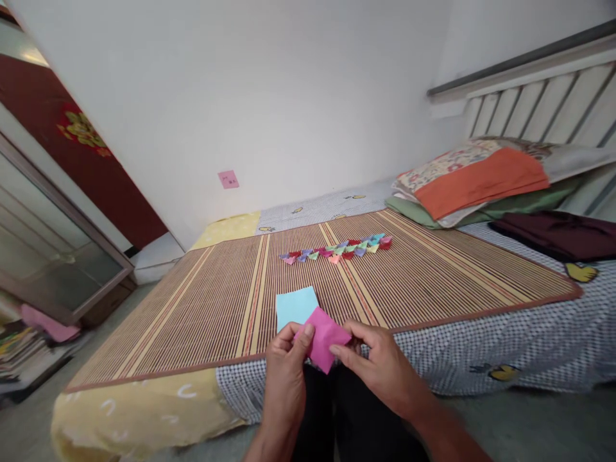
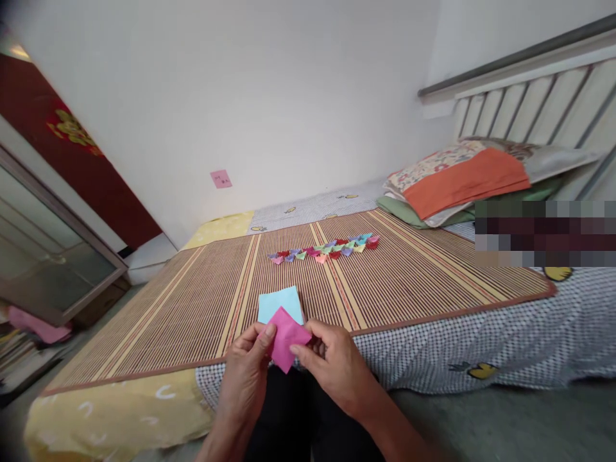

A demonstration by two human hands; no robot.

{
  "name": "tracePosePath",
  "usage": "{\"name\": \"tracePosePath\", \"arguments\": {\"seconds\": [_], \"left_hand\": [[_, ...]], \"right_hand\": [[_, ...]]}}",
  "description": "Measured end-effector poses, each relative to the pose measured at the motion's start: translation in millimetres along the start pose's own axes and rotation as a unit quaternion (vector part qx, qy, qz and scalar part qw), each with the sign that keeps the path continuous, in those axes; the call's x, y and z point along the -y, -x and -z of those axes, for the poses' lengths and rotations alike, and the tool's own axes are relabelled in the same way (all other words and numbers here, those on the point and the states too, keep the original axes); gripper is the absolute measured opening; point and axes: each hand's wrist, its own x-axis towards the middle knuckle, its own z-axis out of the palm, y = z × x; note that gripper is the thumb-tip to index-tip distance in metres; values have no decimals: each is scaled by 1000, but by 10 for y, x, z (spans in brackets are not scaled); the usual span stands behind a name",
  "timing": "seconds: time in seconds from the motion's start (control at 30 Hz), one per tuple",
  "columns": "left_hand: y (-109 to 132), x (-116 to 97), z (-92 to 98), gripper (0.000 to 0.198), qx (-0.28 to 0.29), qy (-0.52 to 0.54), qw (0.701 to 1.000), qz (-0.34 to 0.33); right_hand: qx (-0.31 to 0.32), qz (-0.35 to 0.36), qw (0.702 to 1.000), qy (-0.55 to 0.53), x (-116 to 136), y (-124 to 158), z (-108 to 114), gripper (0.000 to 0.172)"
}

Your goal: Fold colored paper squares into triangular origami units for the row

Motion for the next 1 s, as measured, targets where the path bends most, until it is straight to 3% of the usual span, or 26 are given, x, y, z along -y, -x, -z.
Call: {"name": "tracePosePath", "arguments": {"seconds": [0.17,0.4,0.5,0.63,0.8,0.9,1.0], "left_hand": [[21,3,-4,27,64,3,997,43],[77,-17,-115,25,29,38,997,57],[79,-27,-140,25,38,50,996,62],[53,-32,-80,26,39,-2,999,30],[58,-99,-21,32,42,-92,995,-20],[93,-142,-29,36,42,-176,982,-54],[115,-138,-51,38,15,-191,980,-61]], "right_hand": [[-14,13,1000,-5,-2,5,23,20],[28,-2,998,-61,49,18,20,8],[12,11,999,-43,38,39,1,10],[6,11,1000,-20,12,60,11,20],[5,6,999,-35,39,38,57,12],[-19,40,999,-21,41,31,33,5],[-64,94,993,29,5,44,-32,15]]}}
